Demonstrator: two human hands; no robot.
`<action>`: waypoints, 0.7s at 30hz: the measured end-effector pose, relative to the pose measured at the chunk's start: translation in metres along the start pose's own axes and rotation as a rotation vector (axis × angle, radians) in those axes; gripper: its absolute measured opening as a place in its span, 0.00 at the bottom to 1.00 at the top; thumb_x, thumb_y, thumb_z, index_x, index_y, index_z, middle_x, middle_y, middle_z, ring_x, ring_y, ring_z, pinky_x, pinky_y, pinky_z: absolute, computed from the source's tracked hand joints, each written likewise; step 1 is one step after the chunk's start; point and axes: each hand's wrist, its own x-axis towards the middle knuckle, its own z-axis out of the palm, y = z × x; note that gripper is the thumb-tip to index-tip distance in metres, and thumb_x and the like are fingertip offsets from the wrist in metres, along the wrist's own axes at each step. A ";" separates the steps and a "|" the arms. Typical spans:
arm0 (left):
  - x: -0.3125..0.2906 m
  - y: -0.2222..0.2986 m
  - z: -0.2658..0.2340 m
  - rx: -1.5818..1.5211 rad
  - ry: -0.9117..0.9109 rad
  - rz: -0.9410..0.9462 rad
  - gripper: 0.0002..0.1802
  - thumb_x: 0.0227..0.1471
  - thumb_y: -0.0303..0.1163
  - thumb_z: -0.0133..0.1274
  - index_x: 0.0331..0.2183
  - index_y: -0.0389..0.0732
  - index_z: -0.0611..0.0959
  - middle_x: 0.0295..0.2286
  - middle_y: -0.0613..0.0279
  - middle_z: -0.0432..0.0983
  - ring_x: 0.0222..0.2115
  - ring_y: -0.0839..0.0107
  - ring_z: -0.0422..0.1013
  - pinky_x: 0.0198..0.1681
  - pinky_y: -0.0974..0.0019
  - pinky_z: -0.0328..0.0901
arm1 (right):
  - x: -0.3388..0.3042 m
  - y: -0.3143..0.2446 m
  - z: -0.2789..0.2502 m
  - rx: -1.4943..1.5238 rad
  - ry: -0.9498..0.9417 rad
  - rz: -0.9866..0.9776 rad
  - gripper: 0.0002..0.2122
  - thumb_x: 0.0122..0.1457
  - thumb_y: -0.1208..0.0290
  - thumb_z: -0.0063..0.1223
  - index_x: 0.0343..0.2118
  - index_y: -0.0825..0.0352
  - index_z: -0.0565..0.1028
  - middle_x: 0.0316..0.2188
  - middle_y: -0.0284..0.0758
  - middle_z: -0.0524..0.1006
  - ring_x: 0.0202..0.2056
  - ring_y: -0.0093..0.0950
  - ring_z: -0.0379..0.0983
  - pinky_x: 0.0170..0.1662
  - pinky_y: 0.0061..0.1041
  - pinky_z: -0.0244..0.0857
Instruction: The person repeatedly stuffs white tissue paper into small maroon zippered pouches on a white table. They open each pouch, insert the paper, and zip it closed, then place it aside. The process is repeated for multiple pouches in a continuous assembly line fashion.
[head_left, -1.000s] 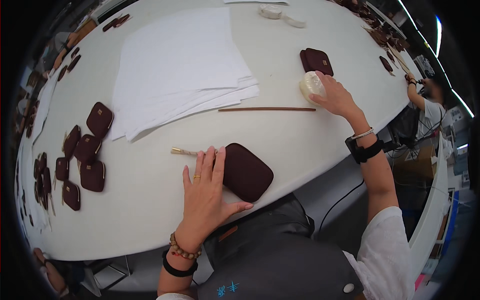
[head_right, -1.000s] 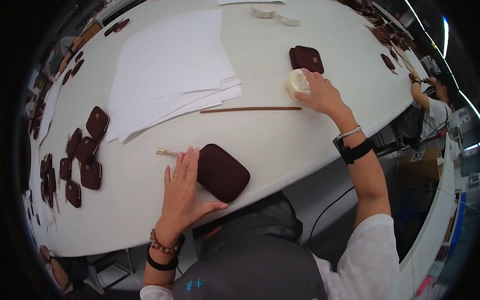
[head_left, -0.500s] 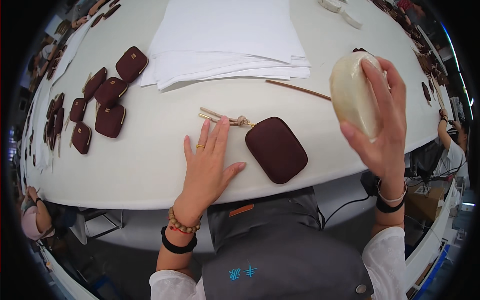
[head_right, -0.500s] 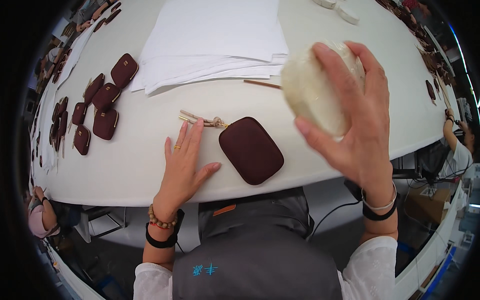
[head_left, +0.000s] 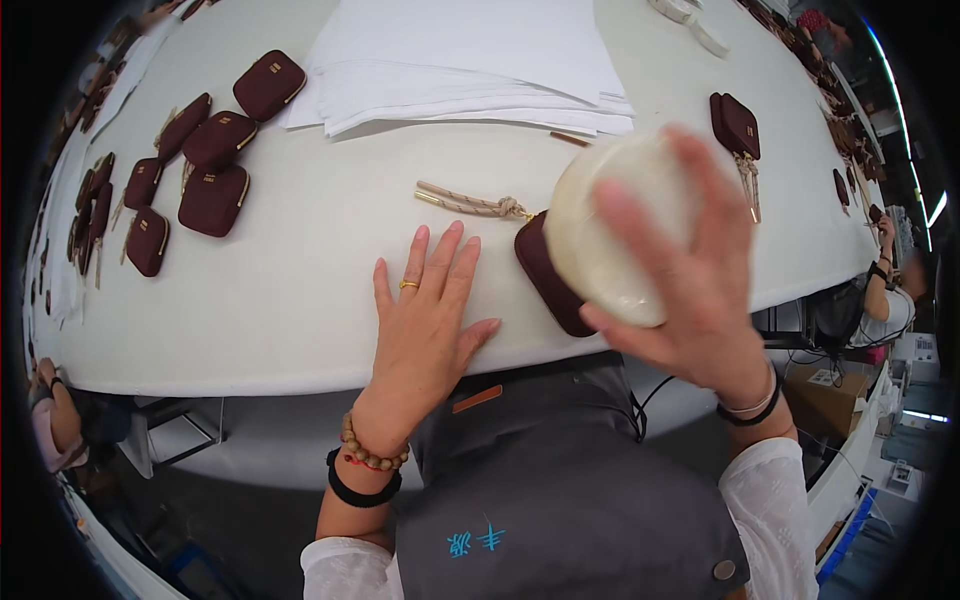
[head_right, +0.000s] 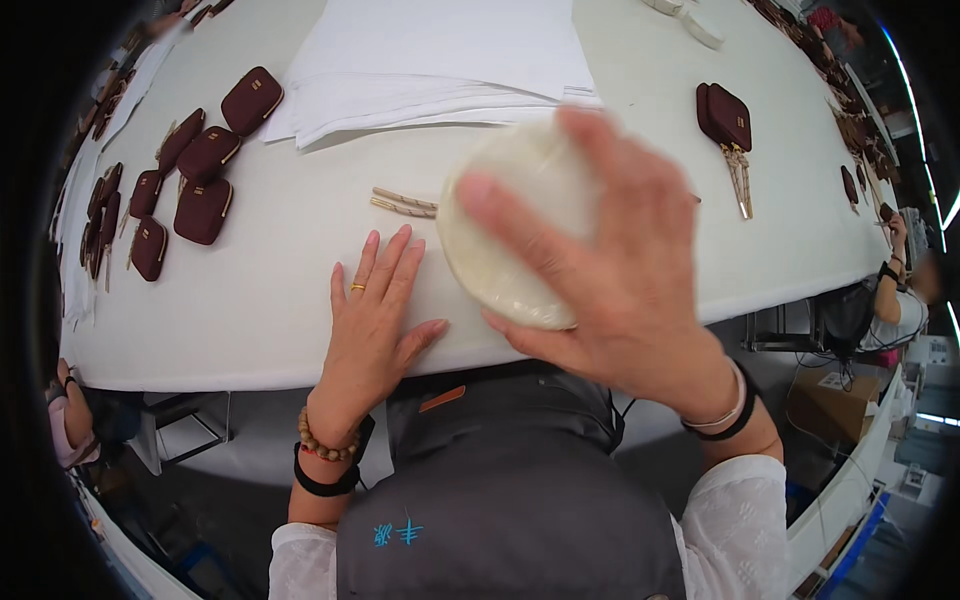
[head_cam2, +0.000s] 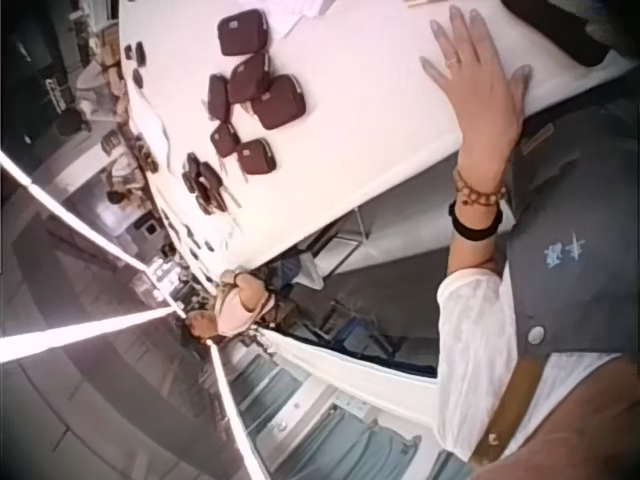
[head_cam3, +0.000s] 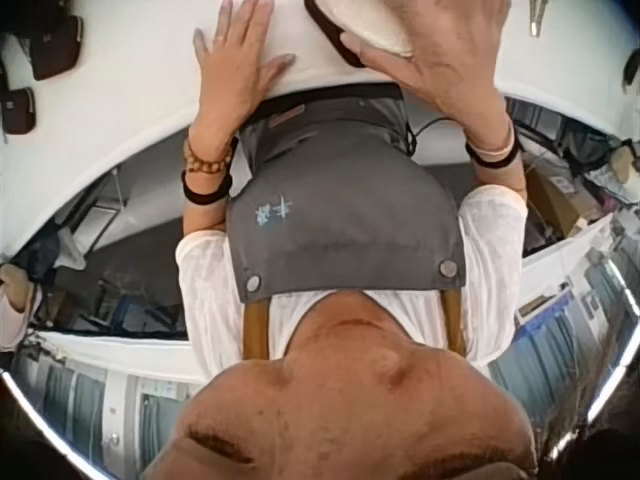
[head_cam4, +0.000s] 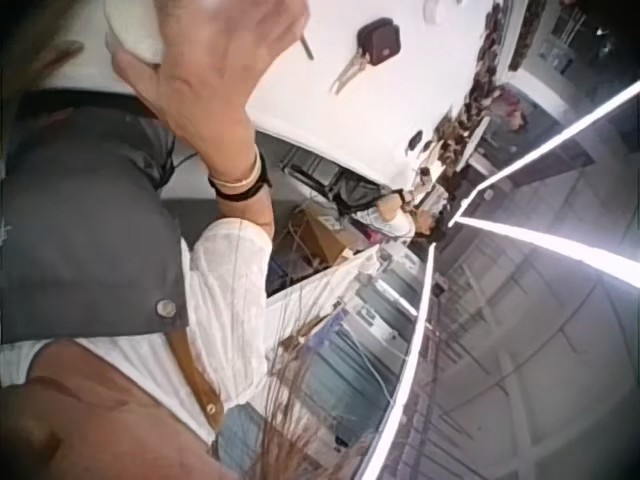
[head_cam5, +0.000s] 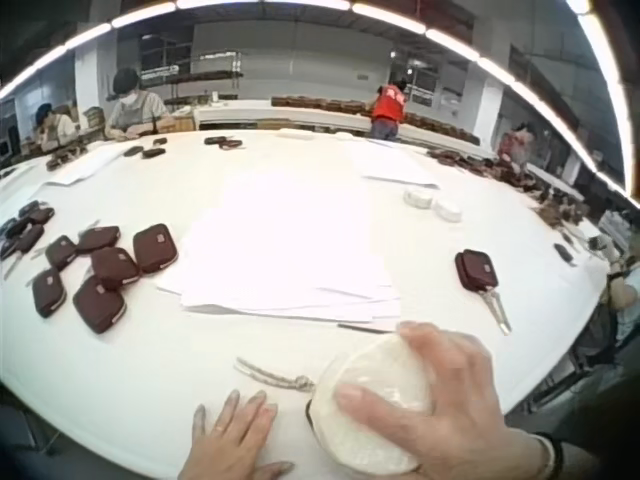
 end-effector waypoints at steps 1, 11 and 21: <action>0.005 0.004 0.001 -0.018 0.000 0.034 0.43 0.49 0.42 0.58 0.62 0.43 0.58 0.63 0.59 0.50 0.64 0.51 0.45 0.61 0.36 0.39 | -0.023 -0.002 0.023 0.018 -0.235 0.004 0.36 0.41 0.58 0.66 0.57 0.57 0.68 0.59 0.52 0.56 0.57 0.51 0.55 0.59 0.49 0.48; 0.008 0.009 -0.001 0.030 0.007 0.058 0.39 0.49 0.42 0.58 0.59 0.40 0.63 0.62 0.59 0.51 0.64 0.52 0.45 0.61 0.37 0.42 | -0.039 -0.006 0.012 -0.029 -0.130 0.075 0.33 0.36 0.59 0.68 0.53 0.50 0.74 0.60 0.50 0.56 0.57 0.45 0.57 0.57 0.52 0.47; 0.003 0.013 -0.002 0.020 -0.025 0.039 0.37 0.49 0.38 0.59 0.59 0.43 0.64 0.62 0.60 0.53 0.63 0.52 0.46 0.61 0.40 0.45 | -0.043 0.008 0.008 0.142 0.155 0.098 0.35 0.39 0.60 0.69 0.55 0.52 0.71 0.61 0.52 0.53 0.56 0.50 0.57 0.59 0.46 0.50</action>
